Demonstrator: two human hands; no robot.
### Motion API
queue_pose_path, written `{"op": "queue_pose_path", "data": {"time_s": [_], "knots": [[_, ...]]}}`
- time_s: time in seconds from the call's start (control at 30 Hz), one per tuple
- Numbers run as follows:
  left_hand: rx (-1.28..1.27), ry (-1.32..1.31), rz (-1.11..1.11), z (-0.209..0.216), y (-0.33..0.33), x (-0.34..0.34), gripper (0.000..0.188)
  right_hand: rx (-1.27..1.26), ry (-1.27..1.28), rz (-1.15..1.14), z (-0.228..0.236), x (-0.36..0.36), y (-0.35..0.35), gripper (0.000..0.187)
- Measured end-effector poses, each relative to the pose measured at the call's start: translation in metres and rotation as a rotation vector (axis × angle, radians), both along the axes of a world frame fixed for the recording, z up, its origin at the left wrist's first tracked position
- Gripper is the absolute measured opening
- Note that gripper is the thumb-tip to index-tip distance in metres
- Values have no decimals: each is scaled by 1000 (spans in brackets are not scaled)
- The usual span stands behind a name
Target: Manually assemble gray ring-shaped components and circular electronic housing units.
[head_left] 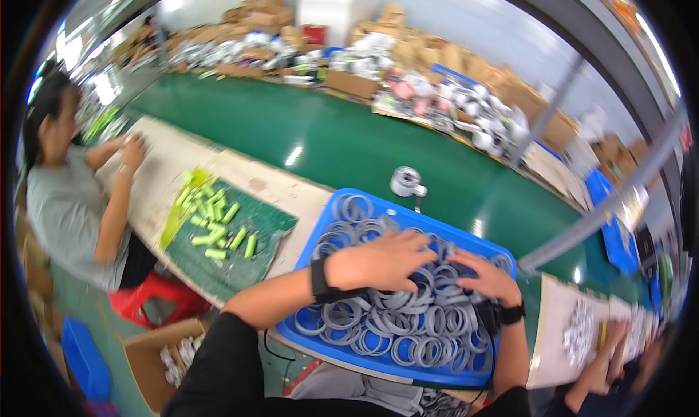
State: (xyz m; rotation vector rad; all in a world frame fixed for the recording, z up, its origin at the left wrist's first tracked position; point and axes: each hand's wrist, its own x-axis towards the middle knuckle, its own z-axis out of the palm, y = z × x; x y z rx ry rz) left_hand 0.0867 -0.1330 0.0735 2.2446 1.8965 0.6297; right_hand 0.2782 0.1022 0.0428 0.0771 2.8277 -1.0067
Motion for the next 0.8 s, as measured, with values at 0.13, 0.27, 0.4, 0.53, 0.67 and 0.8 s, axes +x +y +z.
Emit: {"op": "queue_pose_path", "data": {"time_s": [0.13,0.27,0.4,0.53,0.67,0.8], "knots": [[-152,23,-105,-20,14,4,58,-10,6,-99,13,13,-16,52],[-249,-136,-118,-41,24,-21,60,-9,64,-165,13,6,-25,47],[-246,-174,-103,-46,30,-23,57,-4,135,-165,14,3,-24,40],[-257,-174,-103,-47,32,-24,56,-25,134,-181,12,1,-21,38],[-250,-176,-124,-46,34,-24,55,-62,138,-191,12,1,-18,38],[-220,-163,-122,-47,31,-26,54,-80,134,-203,12,0,-20,38]]}}
